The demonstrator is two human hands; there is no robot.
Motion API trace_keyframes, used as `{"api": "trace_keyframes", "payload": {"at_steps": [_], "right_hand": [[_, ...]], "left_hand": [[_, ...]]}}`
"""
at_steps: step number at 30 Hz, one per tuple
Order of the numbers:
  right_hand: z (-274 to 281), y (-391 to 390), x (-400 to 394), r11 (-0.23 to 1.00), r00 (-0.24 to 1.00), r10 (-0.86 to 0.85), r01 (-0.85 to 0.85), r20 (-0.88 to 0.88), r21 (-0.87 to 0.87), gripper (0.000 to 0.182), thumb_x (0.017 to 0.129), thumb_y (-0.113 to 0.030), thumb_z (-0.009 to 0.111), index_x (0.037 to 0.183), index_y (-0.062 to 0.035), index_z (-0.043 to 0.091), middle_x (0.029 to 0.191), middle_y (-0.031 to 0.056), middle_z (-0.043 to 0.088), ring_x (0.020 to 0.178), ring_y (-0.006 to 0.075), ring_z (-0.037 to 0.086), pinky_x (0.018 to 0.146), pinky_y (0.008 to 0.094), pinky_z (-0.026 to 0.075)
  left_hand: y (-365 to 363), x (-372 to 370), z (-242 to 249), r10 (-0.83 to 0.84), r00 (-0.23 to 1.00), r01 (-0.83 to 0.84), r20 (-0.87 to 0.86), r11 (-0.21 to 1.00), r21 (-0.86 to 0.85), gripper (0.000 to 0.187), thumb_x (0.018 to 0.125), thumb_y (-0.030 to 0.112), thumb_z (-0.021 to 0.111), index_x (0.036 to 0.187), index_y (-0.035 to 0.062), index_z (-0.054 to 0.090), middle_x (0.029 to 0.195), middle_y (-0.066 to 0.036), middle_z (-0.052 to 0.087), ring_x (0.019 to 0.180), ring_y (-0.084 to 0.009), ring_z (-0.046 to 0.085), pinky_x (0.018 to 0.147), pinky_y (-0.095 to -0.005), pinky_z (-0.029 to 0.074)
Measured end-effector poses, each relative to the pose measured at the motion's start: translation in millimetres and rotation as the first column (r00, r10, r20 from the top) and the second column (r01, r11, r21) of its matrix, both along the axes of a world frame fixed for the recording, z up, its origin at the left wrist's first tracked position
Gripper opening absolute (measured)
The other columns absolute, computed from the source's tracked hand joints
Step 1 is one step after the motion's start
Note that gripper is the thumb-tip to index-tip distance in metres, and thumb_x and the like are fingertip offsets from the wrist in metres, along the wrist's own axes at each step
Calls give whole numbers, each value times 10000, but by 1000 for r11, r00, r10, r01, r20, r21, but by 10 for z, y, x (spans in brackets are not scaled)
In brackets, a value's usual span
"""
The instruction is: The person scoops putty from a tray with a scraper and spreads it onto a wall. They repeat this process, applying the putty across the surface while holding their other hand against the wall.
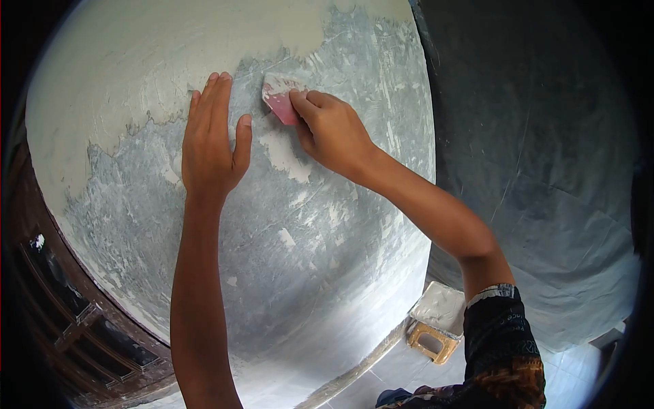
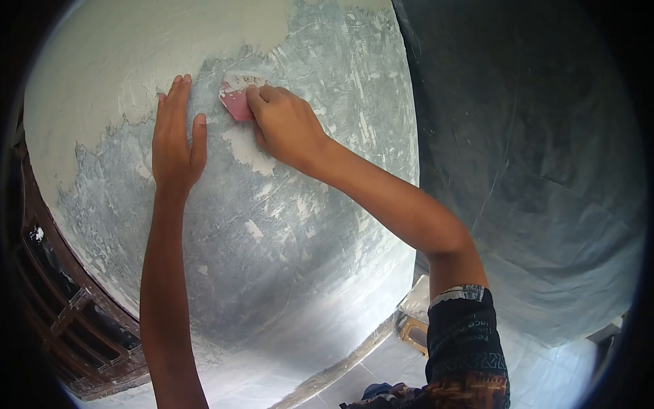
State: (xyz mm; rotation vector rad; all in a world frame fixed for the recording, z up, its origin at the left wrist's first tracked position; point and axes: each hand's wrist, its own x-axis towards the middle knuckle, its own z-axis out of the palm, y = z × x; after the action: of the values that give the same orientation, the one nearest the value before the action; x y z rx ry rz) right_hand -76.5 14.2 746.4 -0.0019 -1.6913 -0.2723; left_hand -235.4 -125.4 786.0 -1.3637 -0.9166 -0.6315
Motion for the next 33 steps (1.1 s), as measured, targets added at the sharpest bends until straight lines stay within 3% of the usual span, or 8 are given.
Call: {"api": "trace_keyframes", "payload": {"at_steps": [4,8,15,21,25,28,30,33], "right_hand": [[540,108,186,995,981,49,-65,-189,-80,119,768,11,624,884,36,622,821,202,634,774,395,651,693,478,529],[984,594,78,978,938,-203,179,-282,-109,183,825,-28,603,978,35,681,832,212,663,752,396,657,705,460,529],[120,-120,105,995,997,73,-74,-21,-62,223,765,10,621,983,54,623,828,200,632,798,392,654,717,480,541],[933,532,147,990,955,-108,78,-277,-118,299,798,-18,630,1091,35,660,853,204,651,770,379,657,702,450,527],[612,492,-87,983,973,-183,177,-141,-54,171,816,-22,624,978,25,599,874,198,642,832,399,649,725,479,532],[43,43,-37,999,998,0,3,-55,51,408,756,27,677,1163,24,642,841,156,626,785,343,657,709,420,550],[66,-87,155,994,995,93,-95,-30,-61,228,762,12,624,988,37,640,821,175,626,795,362,654,714,440,548],[557,286,251,997,972,1,-21,-236,-81,362,787,-23,638,1132,65,700,804,189,663,699,308,663,663,385,521]], "left_hand": [[14,-14,8,19,1000,-19,1,1000,-4,493,973,191,509,1387,-77,493,1376,-251,580,1371,-380,492,1164,-536,331],[23,-26,14,29,1000,-29,2,1000,-4,494,973,189,507,1389,-77,491,1380,-254,575,1373,-381,489,1166,-535,327],[-7,9,12,1,1000,-1,5,1000,4,492,969,184,507,1385,-78,496,1376,-253,579,1367,-382,496,1164,-533,333],[13,-13,9,19,1000,-19,2,1000,7,487,974,185,501,1383,-79,497,1374,-253,580,1363,-380,502,1162,-536,334],[13,-22,14,10,1000,-10,7,1000,11,490,973,188,504,1385,-78,495,1374,-252,581,1363,-382,501,1163,-536,333],[-2,10,12,-18,1000,18,20,1000,5,490,972,187,507,1384,-79,496,1373,-253,580,1363,-382,501,1165,-535,331],[-7,11,14,-4,1000,4,14,1000,8,490,973,187,507,1383,-80,497,1374,-253,580,1364,-381,500,1166,-534,329],[12,-11,4,22,1000,-22,10,1000,6,489,974,188,509,1382,-81,498,1376,-253,579,1367,-378,497,1167,-533,327]]}}
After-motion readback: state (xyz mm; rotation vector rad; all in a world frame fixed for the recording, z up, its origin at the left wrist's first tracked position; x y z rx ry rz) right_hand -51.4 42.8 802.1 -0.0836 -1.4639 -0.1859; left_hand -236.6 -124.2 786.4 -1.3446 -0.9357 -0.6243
